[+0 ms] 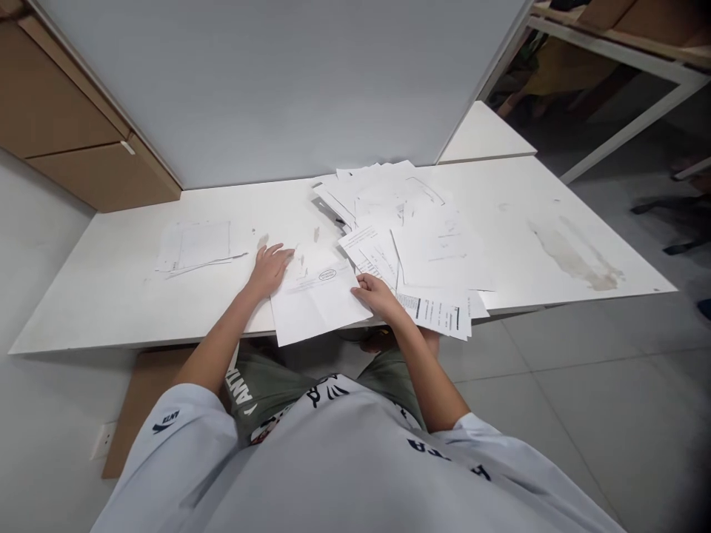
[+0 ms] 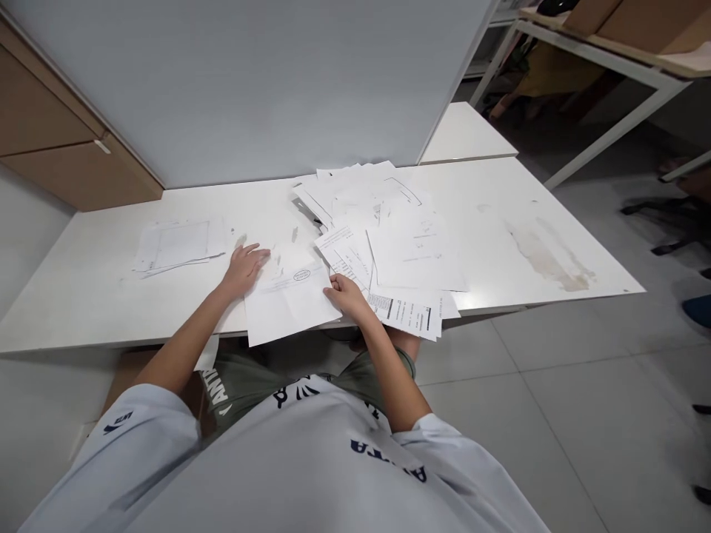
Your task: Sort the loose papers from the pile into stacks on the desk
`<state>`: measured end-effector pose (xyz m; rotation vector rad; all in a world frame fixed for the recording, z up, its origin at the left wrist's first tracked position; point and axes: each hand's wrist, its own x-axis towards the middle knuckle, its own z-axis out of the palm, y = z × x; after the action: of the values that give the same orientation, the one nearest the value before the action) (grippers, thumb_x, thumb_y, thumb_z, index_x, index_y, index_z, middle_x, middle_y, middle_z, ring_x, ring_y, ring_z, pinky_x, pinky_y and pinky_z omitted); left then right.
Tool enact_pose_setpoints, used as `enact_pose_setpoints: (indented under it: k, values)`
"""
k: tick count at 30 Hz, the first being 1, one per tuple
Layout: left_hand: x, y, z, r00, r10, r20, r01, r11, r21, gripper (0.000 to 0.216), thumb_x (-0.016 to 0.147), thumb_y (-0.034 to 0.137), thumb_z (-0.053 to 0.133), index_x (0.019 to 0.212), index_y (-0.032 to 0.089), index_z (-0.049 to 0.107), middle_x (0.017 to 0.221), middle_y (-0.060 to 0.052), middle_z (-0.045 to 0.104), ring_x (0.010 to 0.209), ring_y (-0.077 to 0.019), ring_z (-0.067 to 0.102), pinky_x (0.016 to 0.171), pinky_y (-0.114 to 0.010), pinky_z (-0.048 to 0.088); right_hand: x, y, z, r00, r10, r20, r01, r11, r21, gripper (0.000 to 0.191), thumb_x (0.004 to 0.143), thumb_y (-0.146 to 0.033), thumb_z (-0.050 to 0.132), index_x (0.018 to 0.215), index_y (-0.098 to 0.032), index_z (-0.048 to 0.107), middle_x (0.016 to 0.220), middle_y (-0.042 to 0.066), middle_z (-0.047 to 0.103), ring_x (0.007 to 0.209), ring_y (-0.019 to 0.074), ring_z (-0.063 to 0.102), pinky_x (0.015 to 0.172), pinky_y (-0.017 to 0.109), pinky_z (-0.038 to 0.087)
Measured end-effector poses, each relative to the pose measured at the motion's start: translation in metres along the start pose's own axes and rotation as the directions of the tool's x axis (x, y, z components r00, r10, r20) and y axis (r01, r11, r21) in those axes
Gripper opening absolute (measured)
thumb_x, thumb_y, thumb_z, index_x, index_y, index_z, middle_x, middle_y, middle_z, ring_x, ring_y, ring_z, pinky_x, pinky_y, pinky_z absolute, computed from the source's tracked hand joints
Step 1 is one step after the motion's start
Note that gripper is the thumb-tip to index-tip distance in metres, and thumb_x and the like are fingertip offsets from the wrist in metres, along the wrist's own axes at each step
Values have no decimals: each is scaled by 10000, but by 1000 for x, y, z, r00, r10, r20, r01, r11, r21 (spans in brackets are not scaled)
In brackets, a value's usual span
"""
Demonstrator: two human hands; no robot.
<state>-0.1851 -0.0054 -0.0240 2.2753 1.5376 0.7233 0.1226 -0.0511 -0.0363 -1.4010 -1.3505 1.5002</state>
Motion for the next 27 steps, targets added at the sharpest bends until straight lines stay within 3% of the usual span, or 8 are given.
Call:
enact_pose_setpoints:
  k: [7,9,12,15,18,20,22,27]
  values:
    - [11,2,-13,983,-105,148,111,993,-30,390,935,316,347,1105,237,689,1239,-87,674,1317,-290,474,1209,-544,164,-9,-5,4,998,-15,-65,18,998,54,225,659,-351,640,823,-210,581,625,-61,523,570,122,493,543,244,374]
    - [15,4,-23,978,-102,183,120,989,-86,379,929,330,358,1082,248,694,1236,-75,678,1347,-284,455,1228,-546,108,-25,-16,2,996,-36,-87,45,994,103,229,666,-361,650,823,-213,574,617,-65,513,553,116,481,534,241,369]
    - [11,19,-34,996,-59,71,71,980,-185,369,933,407,398,1058,236,700,1229,-72,681,1437,-278,366,1248,-529,-3,-62,-42,-11,985,-108,-134,129,979,157,257,704,-393,678,875,-226,584,626,-69,502,550,113,480,532,238,380]
    - [-12,50,-34,990,-93,-110,32,884,-467,460,930,550,420,1074,214,697,1229,-97,680,1389,-294,448,1232,-508,207,-96,-66,-25,956,-197,-217,237,955,177,261,751,-412,688,926,-241,596,667,-54,532,590,121,512,554,241,416]
    - [-53,81,-25,966,-248,-70,106,630,-770,678,902,721,331,1114,186,689,1153,-131,710,1235,-321,595,1085,-487,456,-109,-79,-28,937,-228,-264,278,946,166,248,773,-400,686,941,-239,600,700,-38,572,626,129,540,568,243,434]
    - [-81,90,-19,937,-349,24,225,551,-803,708,827,771,457,1116,169,693,1074,-142,733,1178,-343,630,1018,-480,515,-105,-80,-19,936,-239,-257,284,946,156,238,783,-395,677,939,-235,594,693,-40,573,618,125,538,560,240,427]
    - [-99,84,-19,897,-439,55,324,566,-758,661,731,690,672,1121,157,689,1015,-140,746,1129,-351,652,975,-475,545,-94,-75,-2,941,-254,-223,290,946,146,237,789,-401,664,935,-231,586,664,-50,555,594,120,529,555,241,424]
    - [-90,17,-63,724,-667,-179,473,668,-575,504,708,394,771,1114,112,671,1018,-147,738,996,-318,697,935,-484,562,-66,-48,39,956,-275,-100,285,952,112,323,814,-439,609,1056,-230,565,783,-17,666,641,144,631,684,318,520]
